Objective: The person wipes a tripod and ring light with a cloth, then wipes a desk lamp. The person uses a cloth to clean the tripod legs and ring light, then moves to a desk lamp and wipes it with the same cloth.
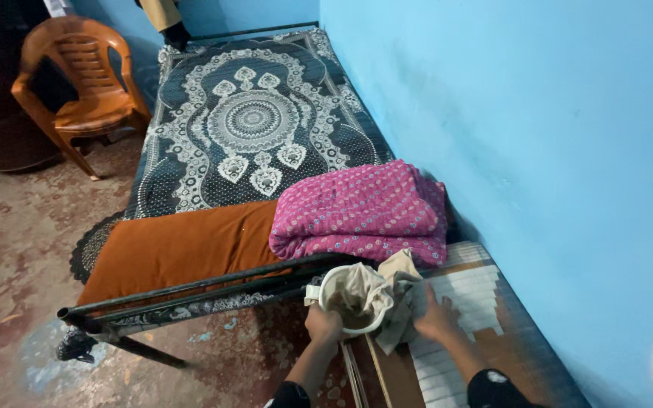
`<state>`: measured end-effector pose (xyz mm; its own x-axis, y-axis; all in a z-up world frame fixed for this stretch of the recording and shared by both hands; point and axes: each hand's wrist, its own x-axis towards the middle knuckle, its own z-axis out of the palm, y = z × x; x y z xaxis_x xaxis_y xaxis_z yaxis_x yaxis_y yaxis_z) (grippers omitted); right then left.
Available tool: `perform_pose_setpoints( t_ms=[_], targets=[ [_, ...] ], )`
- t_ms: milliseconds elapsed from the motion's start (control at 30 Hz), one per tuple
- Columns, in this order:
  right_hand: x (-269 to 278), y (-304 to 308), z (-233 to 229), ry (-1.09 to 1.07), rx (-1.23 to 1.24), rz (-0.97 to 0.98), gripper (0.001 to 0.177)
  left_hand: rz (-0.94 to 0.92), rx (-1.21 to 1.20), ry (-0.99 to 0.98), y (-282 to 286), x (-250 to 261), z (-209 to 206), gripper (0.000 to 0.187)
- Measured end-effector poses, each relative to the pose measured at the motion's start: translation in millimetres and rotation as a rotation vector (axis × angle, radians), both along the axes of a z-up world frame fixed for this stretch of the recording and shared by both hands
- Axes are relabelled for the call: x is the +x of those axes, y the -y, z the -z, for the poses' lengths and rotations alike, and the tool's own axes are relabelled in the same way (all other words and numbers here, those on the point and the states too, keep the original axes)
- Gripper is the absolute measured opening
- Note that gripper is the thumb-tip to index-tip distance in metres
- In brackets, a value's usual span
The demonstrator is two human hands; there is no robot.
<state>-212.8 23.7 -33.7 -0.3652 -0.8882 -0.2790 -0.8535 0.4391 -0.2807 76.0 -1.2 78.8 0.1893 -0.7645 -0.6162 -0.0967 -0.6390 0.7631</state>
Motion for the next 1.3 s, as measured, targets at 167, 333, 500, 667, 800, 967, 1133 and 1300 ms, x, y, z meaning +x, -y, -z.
perform_pose_setpoints(
  t_ms=[167,333,500,667,800,967,1133,1300],
  targets=[
    [10.6,-20.5,22.8,-0.139,0.227,-0.089,0.132,-0.004,-0.054,-0.054,9.9,3.3,60.5,0.043],
    [24.0,-79.2,2.5,-0.102,0.022,-0.111,0.132,0.061,-0.123,0.194,8.9,-4.9,118.6,0.044],
    [24.9,-90.1,-42.3,-0.124,0.264,-0.019,0.139,0.051,-0.090,0.167,12.1,-9.3,74.2,0.044],
    [36.8,-123.2,-51.1,-0.144,0.324,0.026,0.131,0.024,-0.014,0.009,7.4,-5.6,43.2,0.046],
    [29.8,-141.5,-44.4,-0.112,0.352,0.020,0.128,0.049,-0.167,0.123,18.5,-15.8,82.7,0.047],
    [29.4,-161.2,-40.0,-0.190,0.374,0.015,0.133,0.079,-0.075,0.095,23.8,-34.1,98.4,0.044],
    [22.2,-173.9,-37.7,-0.186,0.380,-0.048,0.143,0.190,-0.112,0.174,16.9,-41.4,90.5,0.039],
    [23.3,-189.9,-25.5,-0.340,0.350,-0.134,0.145,0.245,-0.153,0.280,17.8,-42.2,98.8,0.038]
  ],
)
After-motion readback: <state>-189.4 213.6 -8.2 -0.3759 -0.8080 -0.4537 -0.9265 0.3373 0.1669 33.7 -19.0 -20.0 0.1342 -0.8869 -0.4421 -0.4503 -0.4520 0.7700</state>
